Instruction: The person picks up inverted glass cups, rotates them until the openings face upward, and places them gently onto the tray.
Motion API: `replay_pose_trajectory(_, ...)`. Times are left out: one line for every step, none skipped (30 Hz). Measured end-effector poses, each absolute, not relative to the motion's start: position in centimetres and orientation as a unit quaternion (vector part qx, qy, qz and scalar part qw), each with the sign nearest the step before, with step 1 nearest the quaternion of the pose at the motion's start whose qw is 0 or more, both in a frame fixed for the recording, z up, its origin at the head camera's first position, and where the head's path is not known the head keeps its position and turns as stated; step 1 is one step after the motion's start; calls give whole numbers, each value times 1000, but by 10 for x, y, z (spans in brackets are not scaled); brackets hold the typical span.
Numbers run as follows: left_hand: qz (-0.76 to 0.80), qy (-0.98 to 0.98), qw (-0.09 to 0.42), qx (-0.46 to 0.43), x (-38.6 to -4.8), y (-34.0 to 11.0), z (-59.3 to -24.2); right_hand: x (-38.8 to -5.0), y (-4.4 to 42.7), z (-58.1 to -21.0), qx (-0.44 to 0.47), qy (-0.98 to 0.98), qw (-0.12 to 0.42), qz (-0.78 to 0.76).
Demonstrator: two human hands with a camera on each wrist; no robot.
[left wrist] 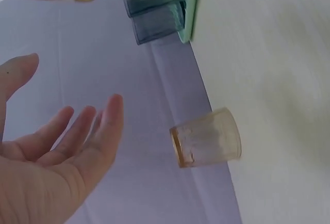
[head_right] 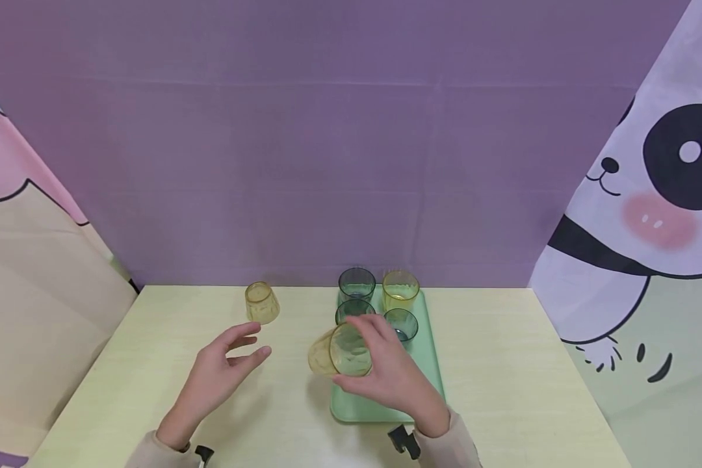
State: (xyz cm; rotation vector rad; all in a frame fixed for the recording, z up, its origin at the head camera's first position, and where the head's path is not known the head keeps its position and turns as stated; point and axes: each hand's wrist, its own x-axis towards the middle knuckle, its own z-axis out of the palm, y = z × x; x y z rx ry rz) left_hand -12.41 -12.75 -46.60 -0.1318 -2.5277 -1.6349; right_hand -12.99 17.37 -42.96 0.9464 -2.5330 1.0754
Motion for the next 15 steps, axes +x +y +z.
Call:
replay_pose_trajectory(-528, -845, 72, -48, -125, -128, -467, -130, 174, -430, 319, -870, 114, 358)
replay_pose_trajectory(-513, -853, 80, -54, -126, -129, -468, -129, 174, -430, 313, -876, 112, 349)
replay_pose_trajectory(-498, -860, 90, -60, -127, -129, -469, -129, 175, -430, 308, -882, 110, 340)
replay_pose_trajectory(-482, -868, 100, -65, -128, -130, -470, -129, 175, -431, 304, -886, 110, 331)
replay_pose_trajectory(-469, -874, 108, -69, -129, -130, -471, -129, 175, -431, 301, -890, 109, 324)
replay_pose_trajectory(-457, -879, 116, -72, -129, -131, -472, -129, 176, -432, 298, -894, 110, 315)
replay_pose_trajectory(-447, -883, 123, -75, -130, -131, -473, -129, 176, -432, 295, -897, 109, 310)
replay_pose_trajectory(-440, -885, 127, -77, -130, -132, -473, -130, 176, -433, 291, -900, 108, 305)
replay_pose_trajectory(-436, -887, 130, -77, -131, -132, -474, -130, 176, -434, 288, -903, 108, 300)
replay_pose_trajectory(-433, -888, 132, -78, -131, -133, -474, -130, 176, -435, 286, -905, 107, 296)
replay_pose_trajectory(-430, -889, 133, -78, -131, -133, -475, -131, 176, -437, 282, -908, 105, 291)
replay_pose_trajectory(-427, -891, 133, -79, -131, -133, -475, -131, 176, -438, 277, -912, 102, 286)
replay_pose_trajectory(-423, -893, 134, -80, -132, -133, -475, -132, 176, -439, 272, -915, 95, 282)
replay_pose_trajectory(-418, -895, 135, -80, -132, -134, -476, -133, 176, -441, 266, -919, 88, 279)
replay_pose_trajectory(-413, -897, 137, -80, -133, -134, -476, -133, 176, -442, 261, -923, 80, 272)
